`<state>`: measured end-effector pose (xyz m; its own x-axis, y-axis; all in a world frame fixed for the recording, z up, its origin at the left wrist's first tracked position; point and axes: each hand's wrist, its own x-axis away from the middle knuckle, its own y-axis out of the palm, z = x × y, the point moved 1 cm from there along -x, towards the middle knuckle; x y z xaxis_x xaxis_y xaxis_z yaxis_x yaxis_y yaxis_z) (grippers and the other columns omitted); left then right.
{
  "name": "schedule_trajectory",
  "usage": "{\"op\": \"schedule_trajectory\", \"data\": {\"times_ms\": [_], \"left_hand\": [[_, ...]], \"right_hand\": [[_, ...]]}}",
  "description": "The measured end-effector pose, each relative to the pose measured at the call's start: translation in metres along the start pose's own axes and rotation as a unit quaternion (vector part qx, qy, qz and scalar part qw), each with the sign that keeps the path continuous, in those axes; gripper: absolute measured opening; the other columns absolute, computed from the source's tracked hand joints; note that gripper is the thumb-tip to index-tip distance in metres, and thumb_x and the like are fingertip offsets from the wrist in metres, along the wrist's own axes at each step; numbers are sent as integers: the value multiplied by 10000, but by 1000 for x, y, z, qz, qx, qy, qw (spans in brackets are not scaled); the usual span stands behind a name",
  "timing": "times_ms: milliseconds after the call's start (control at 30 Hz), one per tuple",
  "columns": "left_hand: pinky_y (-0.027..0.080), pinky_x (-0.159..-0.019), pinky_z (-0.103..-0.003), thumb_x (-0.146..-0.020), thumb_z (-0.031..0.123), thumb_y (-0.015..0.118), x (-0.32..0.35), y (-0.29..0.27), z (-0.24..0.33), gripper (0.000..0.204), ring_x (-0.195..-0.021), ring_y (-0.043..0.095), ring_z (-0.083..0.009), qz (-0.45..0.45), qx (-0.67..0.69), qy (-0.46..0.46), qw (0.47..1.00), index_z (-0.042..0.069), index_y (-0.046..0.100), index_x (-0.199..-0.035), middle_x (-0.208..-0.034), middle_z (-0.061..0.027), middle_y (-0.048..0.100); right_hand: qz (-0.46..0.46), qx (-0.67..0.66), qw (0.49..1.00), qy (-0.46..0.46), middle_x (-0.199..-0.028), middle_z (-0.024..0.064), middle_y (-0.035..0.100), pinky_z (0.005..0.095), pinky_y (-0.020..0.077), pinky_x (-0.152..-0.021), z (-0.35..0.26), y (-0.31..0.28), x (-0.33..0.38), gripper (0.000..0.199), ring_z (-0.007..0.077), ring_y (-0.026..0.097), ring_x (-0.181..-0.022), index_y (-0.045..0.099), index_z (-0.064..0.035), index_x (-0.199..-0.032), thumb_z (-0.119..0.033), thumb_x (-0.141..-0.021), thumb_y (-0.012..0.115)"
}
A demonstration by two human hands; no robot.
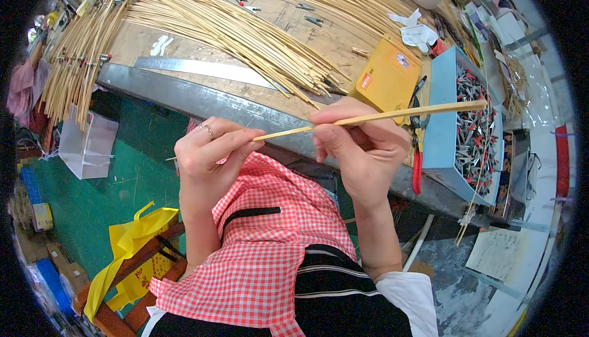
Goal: The person sits at a workbench and repeatedly picks up thin bamboo sticks. They align two sticks end-to-end and insert a small red plastic connector into the joint to join them. The person then places the assembled stick onto a pile on the table and repeats the process with new sticks.
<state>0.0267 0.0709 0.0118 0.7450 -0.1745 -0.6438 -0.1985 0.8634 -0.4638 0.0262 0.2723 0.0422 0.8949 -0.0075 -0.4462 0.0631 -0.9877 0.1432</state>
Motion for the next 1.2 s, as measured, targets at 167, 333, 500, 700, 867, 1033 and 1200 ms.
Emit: {"op": "schedule_trajectory", "data": {"times_ms": [167,333,500,700,867,1033,1200], "left_hand": [[469,-575,-275,-665,9,759,-3,0,-3,206,-650,624,-174,-25,56,-16,998,30,727,-867,-745,-76,668],[457,-543,-262,-784,10,661,-4,0,6,107,-623,617,-138,-75,256,-112,957,-42,702,-868,-713,-94,658],[418,-496,-267,-827,18,645,0,-5,3,68,-546,576,-151,-101,304,-125,939,-24,695,-848,-636,-85,616],[381,-474,-278,-818,-5,655,-1,-6,-4,41,-503,527,-159,-29,186,-125,974,-13,692,-833,-602,-82,586],[383,-473,-286,-818,-9,657,-4,-4,-1,30,-502,527,-170,-7,161,-121,979,-12,684,-830,-599,-86,568],[291,-440,-236,-831,-9,632,-1,-1,-5,73,-478,443,-78,36,136,-78,987,-37,688,-793,-577,-39,554],[385,-468,-295,-804,-16,675,-1,-3,-4,37,-506,532,-195,13,110,-92,990,-9,668,-840,-615,-97,564]], "right_hand": [[9,-13,1000,1,-721,125,634,219,453,-449,3,1,3,58,115,546,-521,665,93,-862,67,-811,653],[-91,37,994,-46,-711,117,659,240,463,-488,6,7,3,91,145,589,-542,684,61,-849,61,-759,696],[-221,50,972,-57,-778,114,692,283,509,-599,0,12,-12,142,182,660,-683,701,23,-868,-12,-738,747],[-331,268,903,60,-872,147,696,303,523,-700,37,-19,-98,210,223,673,-797,690,27,-997,-101,-833,671],[-213,583,784,-7,-1008,197,654,400,489,-810,133,-43,-180,199,335,625,-925,668,17,-1000,-112,-857,617],[-245,648,720,-44,-979,206,625,422,449,-850,168,-54,-198,157,373,571,-976,628,39,-938,-75,-831,616],[-188,568,800,-44,-759,133,613,359,485,-693,126,-39,-165,151,253,618,-729,616,54,-946,-66,-876,559]]}}
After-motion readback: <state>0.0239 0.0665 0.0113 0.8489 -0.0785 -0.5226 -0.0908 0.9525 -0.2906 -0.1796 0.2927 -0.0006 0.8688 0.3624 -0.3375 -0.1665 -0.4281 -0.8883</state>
